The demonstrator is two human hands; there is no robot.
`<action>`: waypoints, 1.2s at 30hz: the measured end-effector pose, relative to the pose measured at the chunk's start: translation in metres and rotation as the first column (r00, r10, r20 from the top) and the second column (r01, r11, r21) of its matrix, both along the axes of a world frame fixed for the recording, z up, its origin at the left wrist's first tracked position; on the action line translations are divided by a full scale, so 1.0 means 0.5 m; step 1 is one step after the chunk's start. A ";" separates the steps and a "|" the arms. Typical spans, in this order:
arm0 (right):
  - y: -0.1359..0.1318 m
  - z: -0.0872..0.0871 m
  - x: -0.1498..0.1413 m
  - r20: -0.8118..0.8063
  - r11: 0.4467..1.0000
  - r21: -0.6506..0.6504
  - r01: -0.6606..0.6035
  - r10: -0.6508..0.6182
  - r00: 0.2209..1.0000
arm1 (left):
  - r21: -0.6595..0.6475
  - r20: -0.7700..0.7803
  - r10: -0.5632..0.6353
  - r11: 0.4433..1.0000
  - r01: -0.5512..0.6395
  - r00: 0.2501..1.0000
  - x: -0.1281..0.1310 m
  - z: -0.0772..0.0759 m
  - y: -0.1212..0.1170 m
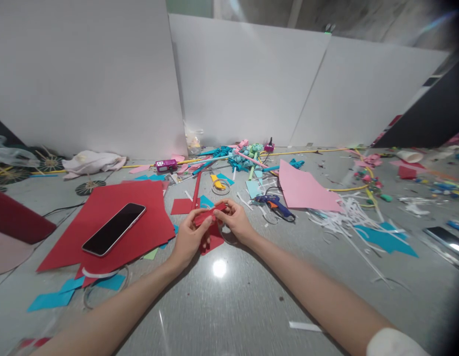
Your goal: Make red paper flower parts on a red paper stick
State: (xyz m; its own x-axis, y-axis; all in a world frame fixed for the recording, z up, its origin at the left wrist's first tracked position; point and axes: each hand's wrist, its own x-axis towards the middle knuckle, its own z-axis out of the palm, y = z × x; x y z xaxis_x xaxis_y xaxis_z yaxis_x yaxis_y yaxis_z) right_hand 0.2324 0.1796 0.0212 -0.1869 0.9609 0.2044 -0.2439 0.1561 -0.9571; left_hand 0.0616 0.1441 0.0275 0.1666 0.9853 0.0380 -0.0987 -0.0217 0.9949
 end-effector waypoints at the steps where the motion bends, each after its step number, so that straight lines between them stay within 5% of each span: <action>1: 0.000 -0.001 0.000 0.000 1.000 0.001 0.000 0.000 1.000 | 0.002 -0.013 0.004 1.000 -0.004 1.000 0.001 0.001 -0.001; 36: -0.005 0.003 -0.004 0.115 0.997 0.072 0.039 -0.047 0.992 | 0.032 -0.061 0.046 0.998 -0.044 0.997 -0.001 -0.006 0.003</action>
State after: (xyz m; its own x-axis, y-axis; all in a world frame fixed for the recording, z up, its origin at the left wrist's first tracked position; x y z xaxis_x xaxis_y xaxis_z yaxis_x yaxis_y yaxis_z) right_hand 0.2305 0.1772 0.0226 -0.1723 0.9528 0.2499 -0.1229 0.2309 -0.9652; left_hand 0.0610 0.1456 0.0243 0.1247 0.9904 0.0593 -0.0351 -0.0553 0.9979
